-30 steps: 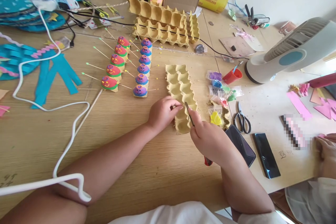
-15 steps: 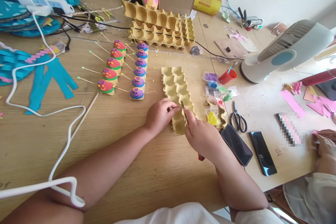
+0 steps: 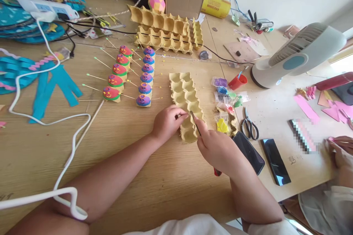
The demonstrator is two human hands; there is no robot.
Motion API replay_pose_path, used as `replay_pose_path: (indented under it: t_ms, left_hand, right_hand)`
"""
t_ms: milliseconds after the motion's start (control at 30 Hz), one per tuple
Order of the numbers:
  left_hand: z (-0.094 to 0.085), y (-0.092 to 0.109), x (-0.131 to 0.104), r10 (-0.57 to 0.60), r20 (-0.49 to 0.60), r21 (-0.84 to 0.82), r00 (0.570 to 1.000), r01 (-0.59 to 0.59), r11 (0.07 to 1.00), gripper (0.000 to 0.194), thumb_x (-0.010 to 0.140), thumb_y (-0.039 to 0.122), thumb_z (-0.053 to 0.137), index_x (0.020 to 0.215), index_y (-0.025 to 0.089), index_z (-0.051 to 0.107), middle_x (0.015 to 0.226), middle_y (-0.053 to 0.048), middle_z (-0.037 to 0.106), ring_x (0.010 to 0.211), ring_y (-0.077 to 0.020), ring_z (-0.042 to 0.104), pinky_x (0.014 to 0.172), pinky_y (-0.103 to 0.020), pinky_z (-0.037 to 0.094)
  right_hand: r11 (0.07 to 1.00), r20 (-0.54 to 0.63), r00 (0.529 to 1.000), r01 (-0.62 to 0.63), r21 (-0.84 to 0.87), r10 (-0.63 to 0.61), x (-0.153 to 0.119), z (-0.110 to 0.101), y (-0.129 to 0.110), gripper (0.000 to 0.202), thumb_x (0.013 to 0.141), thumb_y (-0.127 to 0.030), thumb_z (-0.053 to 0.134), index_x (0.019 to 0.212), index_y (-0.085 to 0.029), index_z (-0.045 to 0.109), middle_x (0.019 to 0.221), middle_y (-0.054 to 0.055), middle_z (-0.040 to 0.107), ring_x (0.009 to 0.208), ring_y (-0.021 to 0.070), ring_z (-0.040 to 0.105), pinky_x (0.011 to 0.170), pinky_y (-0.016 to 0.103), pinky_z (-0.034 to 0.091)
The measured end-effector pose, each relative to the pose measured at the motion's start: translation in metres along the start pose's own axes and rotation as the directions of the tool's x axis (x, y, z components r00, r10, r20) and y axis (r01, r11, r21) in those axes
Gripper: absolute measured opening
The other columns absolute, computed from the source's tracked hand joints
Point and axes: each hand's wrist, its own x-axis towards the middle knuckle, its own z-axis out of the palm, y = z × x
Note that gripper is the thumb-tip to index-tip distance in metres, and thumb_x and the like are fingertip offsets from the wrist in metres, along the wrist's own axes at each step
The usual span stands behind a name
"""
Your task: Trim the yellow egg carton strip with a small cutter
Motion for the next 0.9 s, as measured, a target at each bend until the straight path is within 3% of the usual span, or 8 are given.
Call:
replay_pose_path:
  t_ms: [467,900]
  left_hand:
    - [0.0,0.001,-0.001,0.002,0.0,0.002,1.0,-0.002,1.0,0.013,0.088,0.032,0.066,0.084,0.022,0.074,0.087,0.0,0.071,0.079,-0.0155,0.064,0.069,-0.027,0.046]
    - [0.0,0.002,-0.001,-0.009,-0.019,0.002,1.0,0.009,1.0,0.01,0.087,0.029,0.067,0.086,0.024,0.075,0.086,0.0,0.07,0.077,-0.0147,0.063,0.069,-0.027,0.047]
  right_hand:
    - [1.0,-0.066,0.998,-0.02,-0.016,0.019,-0.001,0.001,-0.001,0.056,0.098,-0.026,0.026,0.153,-0.013,0.027,0.082,0.005,0.074,0.068,0.0212,0.068,0.052,0.029,0.028]
    - [0.988,-0.069,0.997,0.034,-0.152,-0.045,-0.021,0.0,-0.002,0.06,0.097,-0.022,0.03,0.155,-0.007,0.027,0.073,0.005,0.072,0.06,0.0181,0.064,0.049,0.03,0.02]
